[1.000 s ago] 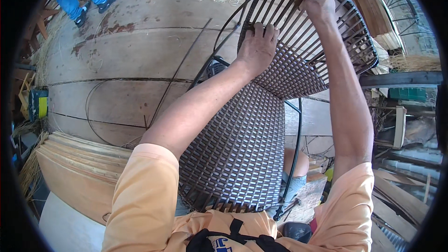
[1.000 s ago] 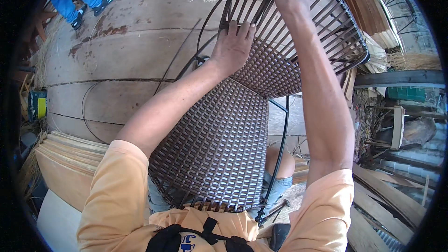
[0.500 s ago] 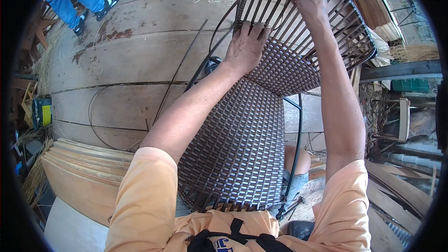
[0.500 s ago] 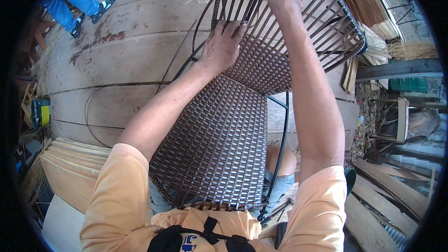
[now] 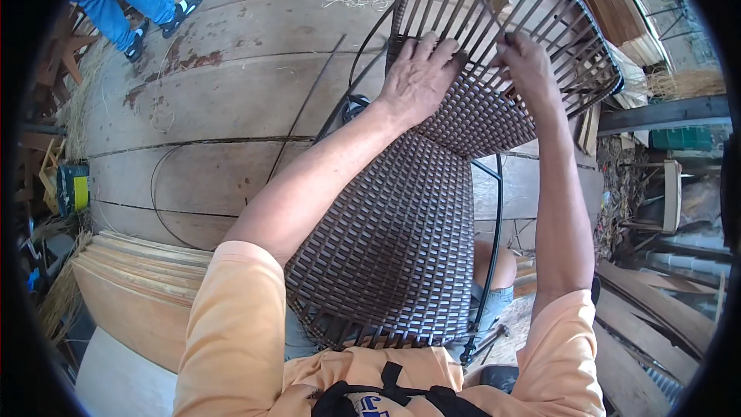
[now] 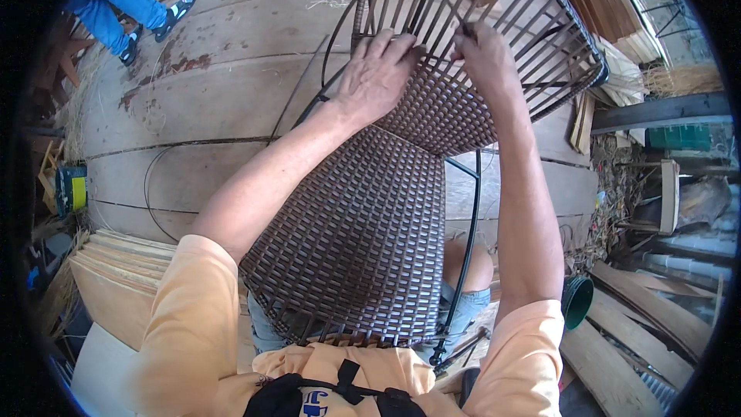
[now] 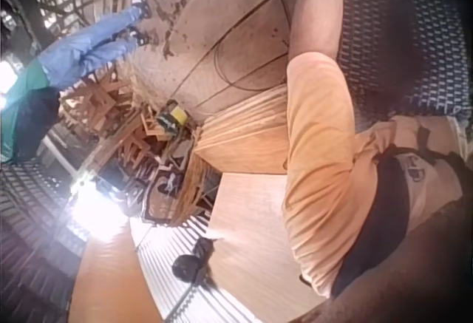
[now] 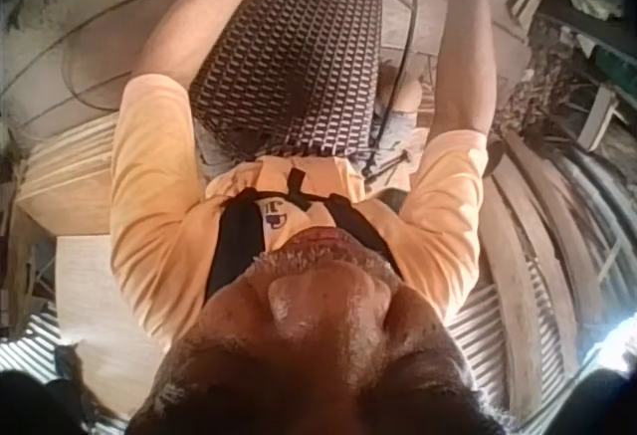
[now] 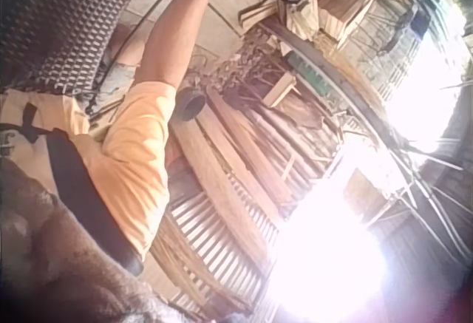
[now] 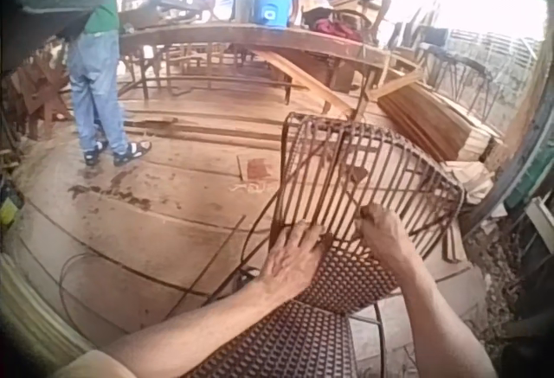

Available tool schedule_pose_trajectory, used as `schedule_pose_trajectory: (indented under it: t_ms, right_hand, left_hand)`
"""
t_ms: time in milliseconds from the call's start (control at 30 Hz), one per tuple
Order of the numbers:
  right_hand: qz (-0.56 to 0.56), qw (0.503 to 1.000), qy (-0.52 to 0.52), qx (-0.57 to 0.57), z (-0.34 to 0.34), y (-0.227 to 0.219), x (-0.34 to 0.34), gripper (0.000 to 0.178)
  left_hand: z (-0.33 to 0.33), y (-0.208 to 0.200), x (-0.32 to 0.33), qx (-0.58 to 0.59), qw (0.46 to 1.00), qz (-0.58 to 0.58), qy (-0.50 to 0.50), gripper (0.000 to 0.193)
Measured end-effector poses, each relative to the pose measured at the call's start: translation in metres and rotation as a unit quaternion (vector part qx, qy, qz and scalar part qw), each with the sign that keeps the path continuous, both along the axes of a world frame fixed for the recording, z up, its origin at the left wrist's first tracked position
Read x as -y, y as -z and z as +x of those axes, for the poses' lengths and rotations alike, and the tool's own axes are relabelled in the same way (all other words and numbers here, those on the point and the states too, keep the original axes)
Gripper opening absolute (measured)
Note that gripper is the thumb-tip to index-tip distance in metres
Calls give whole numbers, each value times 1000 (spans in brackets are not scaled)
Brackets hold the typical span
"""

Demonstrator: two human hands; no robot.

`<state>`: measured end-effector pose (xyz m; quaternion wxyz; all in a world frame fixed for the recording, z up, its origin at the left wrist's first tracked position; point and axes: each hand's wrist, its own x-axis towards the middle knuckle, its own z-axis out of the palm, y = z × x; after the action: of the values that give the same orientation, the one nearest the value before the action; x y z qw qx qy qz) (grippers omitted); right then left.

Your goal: The recorder is weaving a rattan-style chair using synthetic strips in a workshop setting.

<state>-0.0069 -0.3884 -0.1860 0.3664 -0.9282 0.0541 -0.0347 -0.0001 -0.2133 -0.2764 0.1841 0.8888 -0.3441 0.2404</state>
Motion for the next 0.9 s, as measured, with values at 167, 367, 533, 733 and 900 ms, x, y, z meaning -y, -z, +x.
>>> schedule_pose_trajectory:
  t_ms: [167,367,533,733,900]
  right_hand:
    - [-179,974,20,136,51,8,-3,26]
    - [-153,954,71,246,64,22,-15,25]
    - [-92,961,77,248,54,16,-27,45]
    - [15,950,167,263,63,19,-33,43]
    - [-41,958,173,225,52,-5,-35,43]
  left_hand:
    - [5,16,9,-11,1000,-17,22,48]
    - [-1,12,29,-39,998,-1,-44,46]
    - [-2,20,24,-7,998,36,-57,44]
    - [-6,19,45,46,980,109,-163,44]
    - [-6,13,35,-5,992,71,-101,43]
